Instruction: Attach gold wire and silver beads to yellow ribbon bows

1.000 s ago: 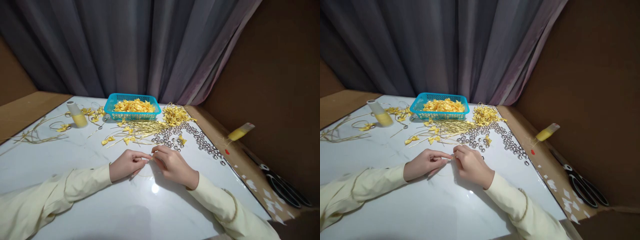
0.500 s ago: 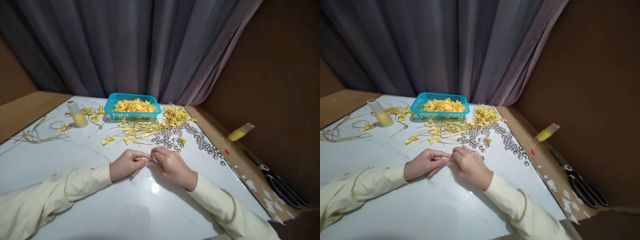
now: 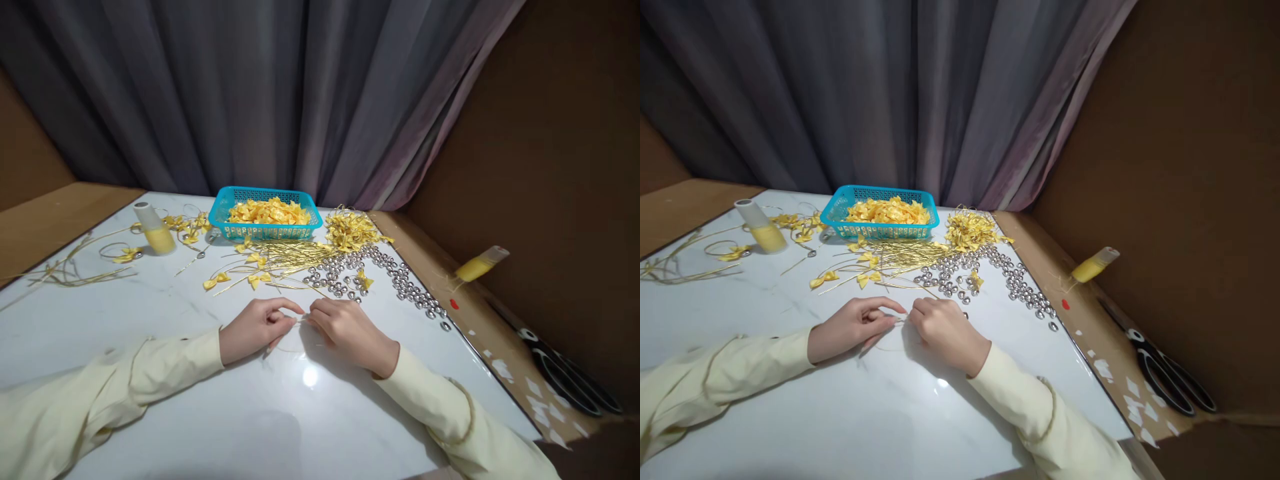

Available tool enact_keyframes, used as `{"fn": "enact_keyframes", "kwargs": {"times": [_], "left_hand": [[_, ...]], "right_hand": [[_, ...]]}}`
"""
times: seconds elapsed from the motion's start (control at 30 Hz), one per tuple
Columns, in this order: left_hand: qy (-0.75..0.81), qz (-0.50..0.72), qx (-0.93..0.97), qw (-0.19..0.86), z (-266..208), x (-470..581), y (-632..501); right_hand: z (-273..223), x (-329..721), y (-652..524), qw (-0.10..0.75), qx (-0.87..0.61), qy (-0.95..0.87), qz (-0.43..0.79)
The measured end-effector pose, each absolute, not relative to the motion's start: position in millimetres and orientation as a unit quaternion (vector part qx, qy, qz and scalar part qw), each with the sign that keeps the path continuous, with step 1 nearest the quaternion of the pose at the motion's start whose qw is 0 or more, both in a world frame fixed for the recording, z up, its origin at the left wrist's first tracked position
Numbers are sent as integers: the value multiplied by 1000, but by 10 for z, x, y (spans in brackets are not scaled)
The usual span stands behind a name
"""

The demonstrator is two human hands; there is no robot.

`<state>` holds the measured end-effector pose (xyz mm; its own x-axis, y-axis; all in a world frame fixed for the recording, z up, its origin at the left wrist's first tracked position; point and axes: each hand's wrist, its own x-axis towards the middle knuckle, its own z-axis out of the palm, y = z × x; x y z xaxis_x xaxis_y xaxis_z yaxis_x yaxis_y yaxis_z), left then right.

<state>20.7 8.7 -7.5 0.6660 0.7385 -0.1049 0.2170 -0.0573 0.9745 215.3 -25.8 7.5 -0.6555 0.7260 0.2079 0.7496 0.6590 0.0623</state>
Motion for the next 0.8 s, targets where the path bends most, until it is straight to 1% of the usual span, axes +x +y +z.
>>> {"fn": "enact_keyframes", "kwargs": {"times": [0.23,0.53,0.8], "left_hand": [[342,237,678,606,-80,197,88],[366,272,663,594,-47,188,97],[377,300,630,609,-33,195,112]], "right_hand": [[113,2183,-266,47,-420,-903,-78],[143,2228,-262,6,-443,-893,-78],[173,2302,-237,-3,-446,-893,-62]]}}
